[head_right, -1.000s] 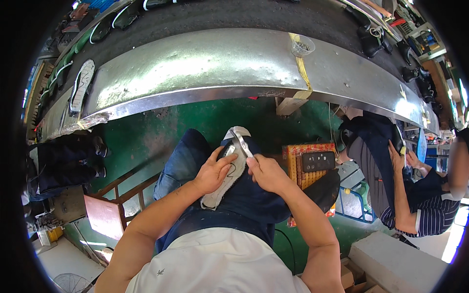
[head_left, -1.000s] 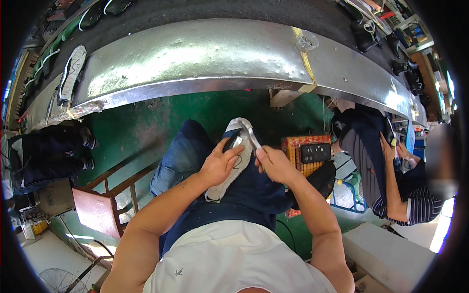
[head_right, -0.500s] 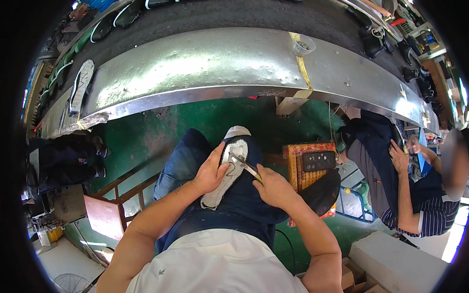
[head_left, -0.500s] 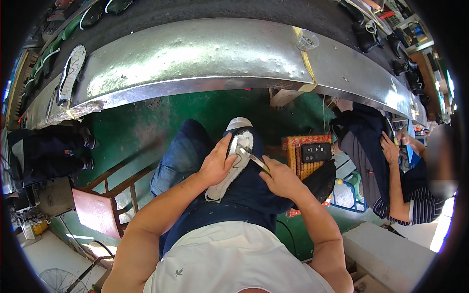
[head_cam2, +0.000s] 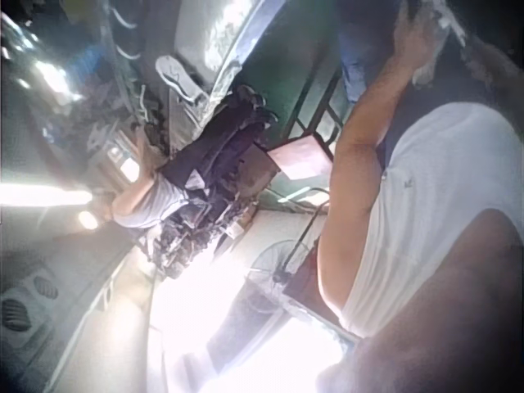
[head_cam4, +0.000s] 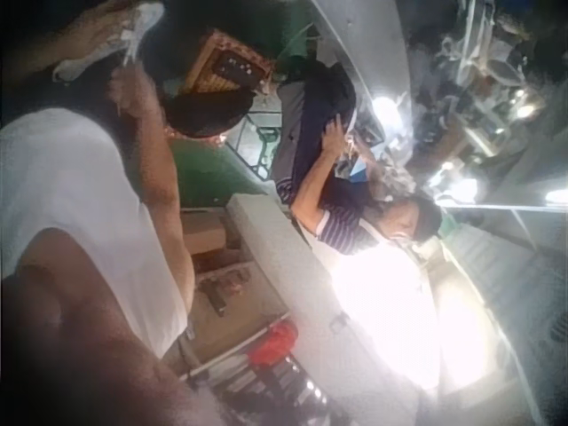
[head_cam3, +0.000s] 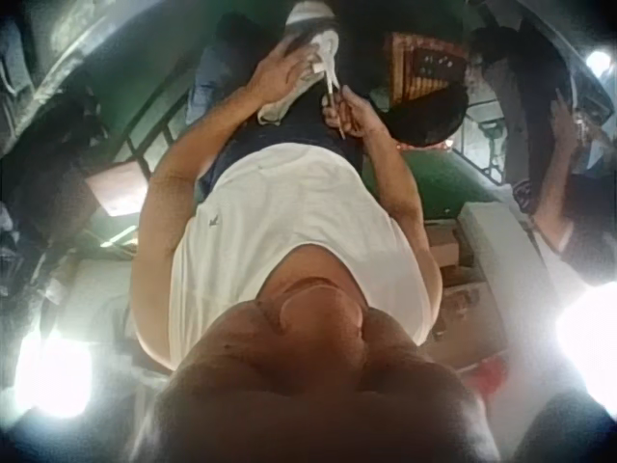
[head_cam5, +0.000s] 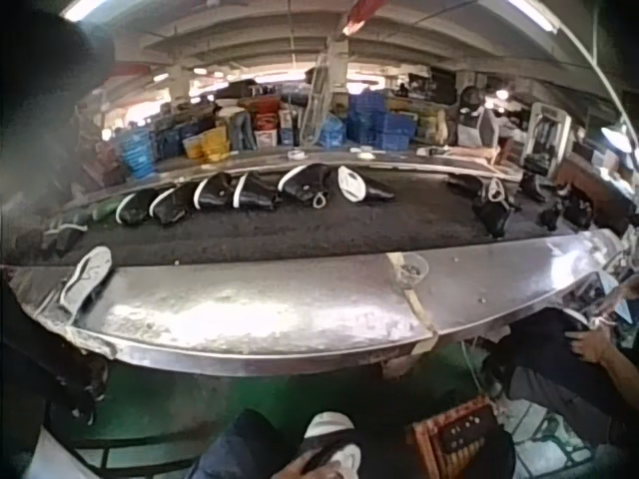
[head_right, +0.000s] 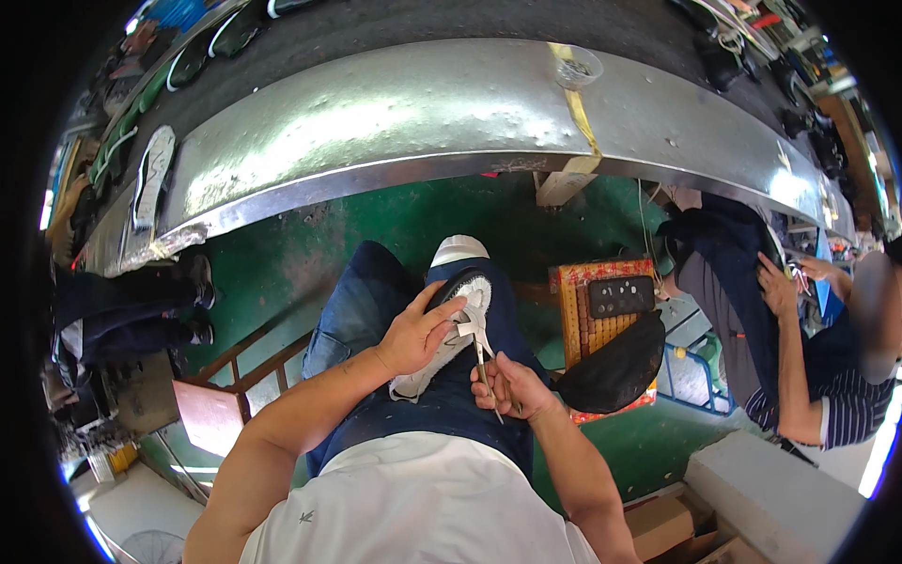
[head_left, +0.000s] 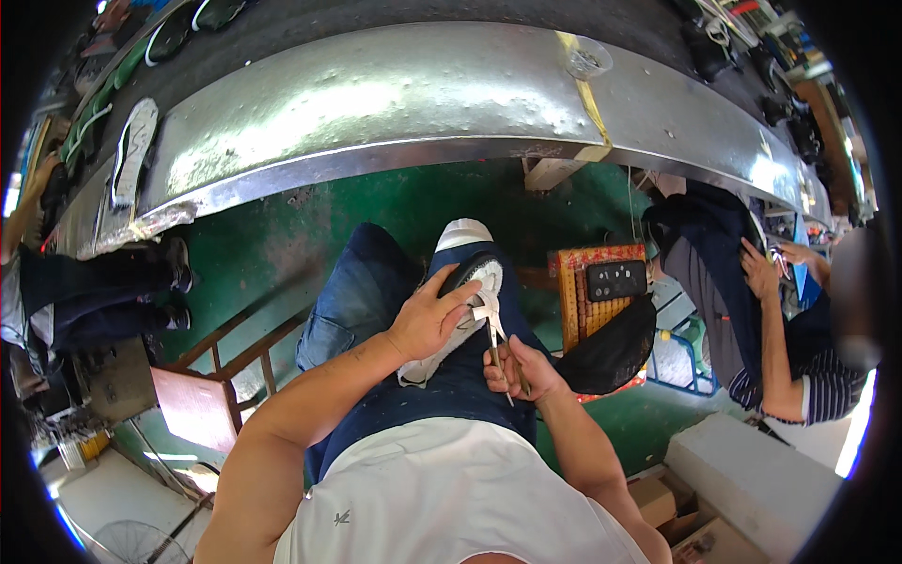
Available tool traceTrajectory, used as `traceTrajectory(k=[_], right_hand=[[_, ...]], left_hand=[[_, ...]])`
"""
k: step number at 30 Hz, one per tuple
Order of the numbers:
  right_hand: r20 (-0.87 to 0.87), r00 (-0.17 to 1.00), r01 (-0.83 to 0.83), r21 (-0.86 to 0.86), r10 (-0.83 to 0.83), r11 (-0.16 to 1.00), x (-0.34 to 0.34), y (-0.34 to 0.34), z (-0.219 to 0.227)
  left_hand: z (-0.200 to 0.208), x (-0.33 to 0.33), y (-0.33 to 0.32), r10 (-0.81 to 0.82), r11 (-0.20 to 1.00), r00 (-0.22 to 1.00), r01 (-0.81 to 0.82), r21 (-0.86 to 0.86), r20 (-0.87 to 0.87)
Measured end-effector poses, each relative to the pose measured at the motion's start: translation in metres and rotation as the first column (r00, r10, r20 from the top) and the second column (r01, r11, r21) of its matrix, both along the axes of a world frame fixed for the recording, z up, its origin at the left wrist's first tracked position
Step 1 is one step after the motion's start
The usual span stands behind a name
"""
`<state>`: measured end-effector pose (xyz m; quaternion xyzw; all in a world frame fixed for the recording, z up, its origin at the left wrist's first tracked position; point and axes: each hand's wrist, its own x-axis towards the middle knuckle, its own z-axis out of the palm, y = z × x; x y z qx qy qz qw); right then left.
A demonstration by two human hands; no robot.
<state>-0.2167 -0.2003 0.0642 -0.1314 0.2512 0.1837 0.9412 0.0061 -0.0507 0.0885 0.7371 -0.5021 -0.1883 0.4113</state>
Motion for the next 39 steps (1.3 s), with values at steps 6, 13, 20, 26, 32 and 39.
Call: traceTrajectory(k=[6,13,20,26,32,39], right_hand=[[-0.145,0.926,-0.376,-0.397,0.348,0.837,0.022,-0.057,0.075],[-0.036,0.981,-0.035,-0.999,0.192,-0.007,0.085,-0.039,0.085],[-0.214,0.919,-0.085,-0.927,0.33,-0.365,0.098,-0.04,0.073],[-0.225,0.913,-0.168,-0.967,0.339,-0.19,0.094,-0.043,0.064],[-0.143,0.938,-0.106,-0.986,0.316,-0.133,0.099,-0.043,0.085],[-0.275,0.891,-0.176,-0.943,0.362,-0.282,0.104,-0.042,0.078]], left_hand=[[-0.009,0.005,0.0,0.071,0.997,0.997,-0.071,0.017,-0.006],[-0.007,0.006,-0.001,0.101,0.99,0.993,-0.095,0.101,-0.062],[-0.011,0.008,0.006,0.097,0.993,0.99,-0.091,0.073,-0.098],[-0.012,0.006,0.005,0.065,0.996,0.991,-0.056,0.072,-0.118],[-0.015,0.01,0.005,0.067,0.996,0.991,-0.059,0.068,-0.116],[-0.014,0.012,0.004,0.063,0.994,0.988,-0.049,0.102,-0.139]])
